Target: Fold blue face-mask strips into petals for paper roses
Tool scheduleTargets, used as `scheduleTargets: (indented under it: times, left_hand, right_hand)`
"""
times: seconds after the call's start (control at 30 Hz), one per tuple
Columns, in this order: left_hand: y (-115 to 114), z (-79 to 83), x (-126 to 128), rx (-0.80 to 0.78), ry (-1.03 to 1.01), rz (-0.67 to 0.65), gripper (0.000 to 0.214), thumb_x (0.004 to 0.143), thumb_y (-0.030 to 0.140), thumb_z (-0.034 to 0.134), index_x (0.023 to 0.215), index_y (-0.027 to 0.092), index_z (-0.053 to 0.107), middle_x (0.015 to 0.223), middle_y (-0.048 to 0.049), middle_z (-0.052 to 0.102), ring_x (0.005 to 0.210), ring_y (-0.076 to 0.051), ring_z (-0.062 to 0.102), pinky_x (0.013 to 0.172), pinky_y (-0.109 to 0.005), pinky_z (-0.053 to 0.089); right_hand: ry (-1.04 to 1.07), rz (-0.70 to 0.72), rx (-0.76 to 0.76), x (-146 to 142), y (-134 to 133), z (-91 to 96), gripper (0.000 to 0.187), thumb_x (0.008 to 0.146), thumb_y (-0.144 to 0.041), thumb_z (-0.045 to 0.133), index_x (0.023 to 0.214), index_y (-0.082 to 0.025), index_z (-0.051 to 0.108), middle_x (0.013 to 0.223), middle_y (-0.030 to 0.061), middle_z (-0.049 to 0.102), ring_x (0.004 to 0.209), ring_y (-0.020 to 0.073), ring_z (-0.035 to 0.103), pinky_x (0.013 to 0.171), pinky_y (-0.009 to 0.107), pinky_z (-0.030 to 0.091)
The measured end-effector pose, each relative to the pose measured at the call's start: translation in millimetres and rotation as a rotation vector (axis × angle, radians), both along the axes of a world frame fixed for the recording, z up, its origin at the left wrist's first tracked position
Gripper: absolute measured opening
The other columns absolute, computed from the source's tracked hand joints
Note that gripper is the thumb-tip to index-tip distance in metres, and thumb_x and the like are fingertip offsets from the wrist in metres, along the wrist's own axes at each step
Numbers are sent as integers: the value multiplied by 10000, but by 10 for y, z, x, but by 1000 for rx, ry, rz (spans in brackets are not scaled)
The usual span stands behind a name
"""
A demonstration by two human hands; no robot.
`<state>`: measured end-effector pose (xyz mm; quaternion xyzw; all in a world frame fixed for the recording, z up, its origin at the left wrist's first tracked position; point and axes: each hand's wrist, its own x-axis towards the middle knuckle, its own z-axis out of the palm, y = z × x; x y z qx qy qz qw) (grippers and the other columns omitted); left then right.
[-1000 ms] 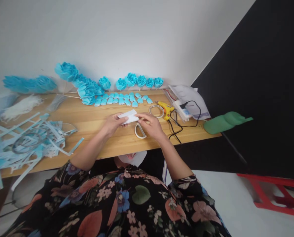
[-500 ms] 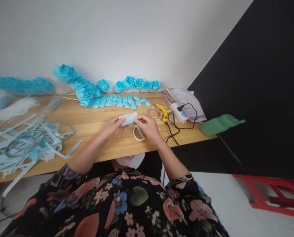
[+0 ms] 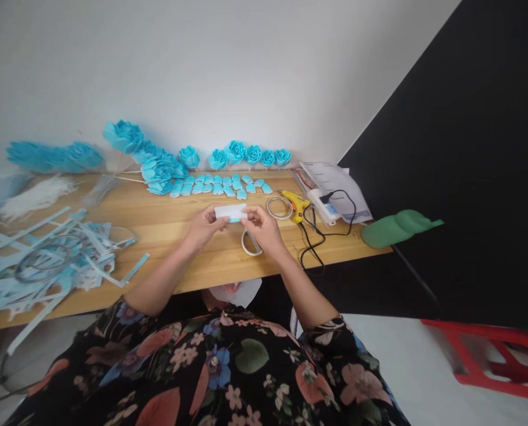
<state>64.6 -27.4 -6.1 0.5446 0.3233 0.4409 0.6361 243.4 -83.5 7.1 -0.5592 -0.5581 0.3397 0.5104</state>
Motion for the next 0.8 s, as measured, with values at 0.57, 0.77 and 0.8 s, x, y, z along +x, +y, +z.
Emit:
scheduleTargets:
  times: [0.57,0.77,0.8]
  left_hand:
    - [-89,58,6,-164,-93,-97,422,739,478,779,992,143,735,955,-73,712,900,-179,621,769,-278,467]
    - [-40,21,-13,-236,-135,-4,287,713,411,798,775,134,750,805,-64,720,777,-155,609,740,-282,458]
    - [-28,24,-18,-265,-161,-7,272,710,391,800,761,130,744,795,-68,719,769,-155,615,726,-280,458]
  right_hand:
    - [119,1,37,-209,100,-120,587,812,-436,702,1346,-235,565,1180,90,738,1035,228,709,921,394,594]
    - [-76,-10,106,-164,2,-61,545,872,-359,641,1398,-260,537,1239,97,706,1043,233,696,891,398,598]
    - [-166,-30,153,-121,-27,-33,546,891,-332,614,1424,-275,514,1257,95,694,1078,241,684,900,414,597]
